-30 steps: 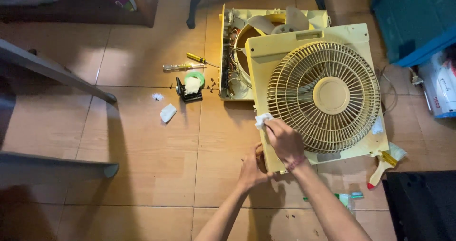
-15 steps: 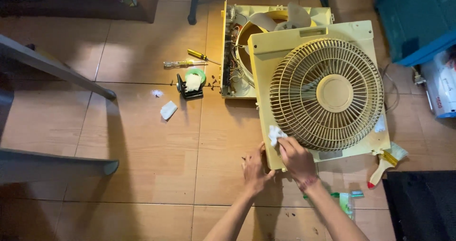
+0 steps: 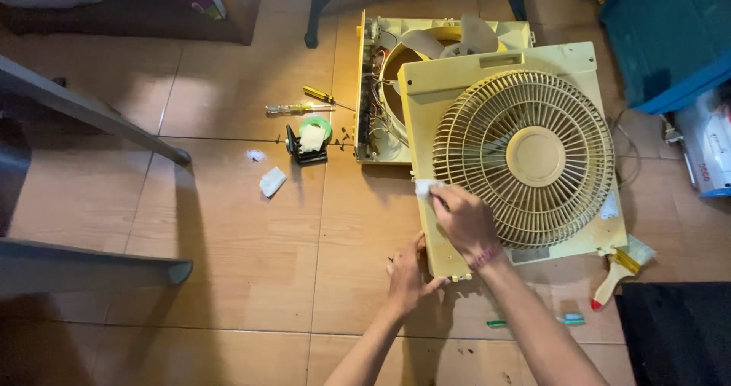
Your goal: Scrubbing and wiping a plastic fan grill to remove dust using a small brush and a cloth.
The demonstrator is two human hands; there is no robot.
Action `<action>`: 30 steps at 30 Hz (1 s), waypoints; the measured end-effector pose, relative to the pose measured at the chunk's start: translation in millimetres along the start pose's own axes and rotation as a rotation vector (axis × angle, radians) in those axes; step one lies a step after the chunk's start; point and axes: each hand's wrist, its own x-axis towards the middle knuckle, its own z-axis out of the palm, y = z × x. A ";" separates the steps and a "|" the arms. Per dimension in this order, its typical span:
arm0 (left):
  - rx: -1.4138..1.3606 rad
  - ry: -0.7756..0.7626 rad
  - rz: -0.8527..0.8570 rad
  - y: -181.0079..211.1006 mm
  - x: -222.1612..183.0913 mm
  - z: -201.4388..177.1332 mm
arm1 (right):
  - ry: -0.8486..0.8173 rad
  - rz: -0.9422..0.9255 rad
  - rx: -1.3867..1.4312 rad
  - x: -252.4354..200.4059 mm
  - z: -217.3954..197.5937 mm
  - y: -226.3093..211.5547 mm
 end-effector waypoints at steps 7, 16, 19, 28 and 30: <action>0.012 0.013 0.034 -2.4 1.4 3.6 | -0.068 0.027 -0.127 61.6 66.1 25.3; -0.005 -0.066 -0.028 3.1 -1.1 -5.1 | -0.138 -0.017 -0.222 -11.3 56.0 24.5; 0.012 -0.048 0.011 -14.4 -1.1 7.8 | -0.171 -0.011 -0.103 -63.0 43.4 24.6; -0.025 -0.071 -0.077 -5.4 -0.4 -0.4 | -0.412 0.213 0.006 -109.3 19.7 38.6; 0.027 -0.027 -0.015 -11.5 2.3 5.5 | -0.285 0.119 -0.014 -87.9 26.6 46.2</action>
